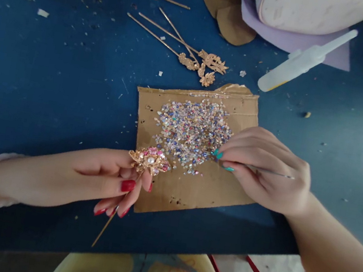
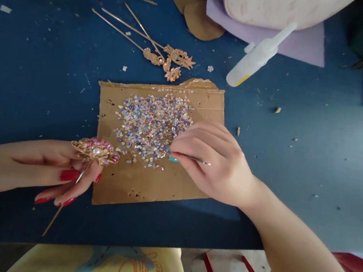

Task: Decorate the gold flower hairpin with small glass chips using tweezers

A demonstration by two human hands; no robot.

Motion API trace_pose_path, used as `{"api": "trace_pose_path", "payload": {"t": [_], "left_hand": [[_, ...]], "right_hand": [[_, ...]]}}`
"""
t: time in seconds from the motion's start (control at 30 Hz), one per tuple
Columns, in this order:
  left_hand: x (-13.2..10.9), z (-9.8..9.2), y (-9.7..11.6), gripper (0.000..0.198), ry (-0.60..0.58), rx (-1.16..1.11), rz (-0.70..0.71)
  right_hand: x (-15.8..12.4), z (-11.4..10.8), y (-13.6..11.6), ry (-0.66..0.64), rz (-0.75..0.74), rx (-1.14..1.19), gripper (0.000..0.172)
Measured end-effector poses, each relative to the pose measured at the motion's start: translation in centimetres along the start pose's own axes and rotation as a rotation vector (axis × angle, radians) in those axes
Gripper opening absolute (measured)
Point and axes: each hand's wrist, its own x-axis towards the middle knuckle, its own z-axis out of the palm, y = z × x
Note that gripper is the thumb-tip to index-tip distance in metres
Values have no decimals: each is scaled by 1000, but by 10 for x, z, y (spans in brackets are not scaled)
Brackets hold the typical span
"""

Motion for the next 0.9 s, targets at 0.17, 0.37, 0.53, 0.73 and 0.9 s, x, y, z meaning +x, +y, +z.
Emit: {"api": "trace_pose_path", "payload": {"t": [0.17,0.37,0.53,0.73,0.9], "left_hand": [[-2,-1,-4,28,-16,-25,3],[-3,-1,-1,25,-18,-42,-20],[-3,-2,-3,32,-21,-20,-8],[-2,-4,-9,23,-21,-67,9],[-2,-4,-10,30,-24,-60,14]], "right_hand": [[0,1,1,-2,-8,-11,12],[-2,2,2,14,-6,4,12],[-1,2,2,20,-31,4,13],[0,1,1,18,-19,12,14],[0,1,0,26,-22,31,13]]}}
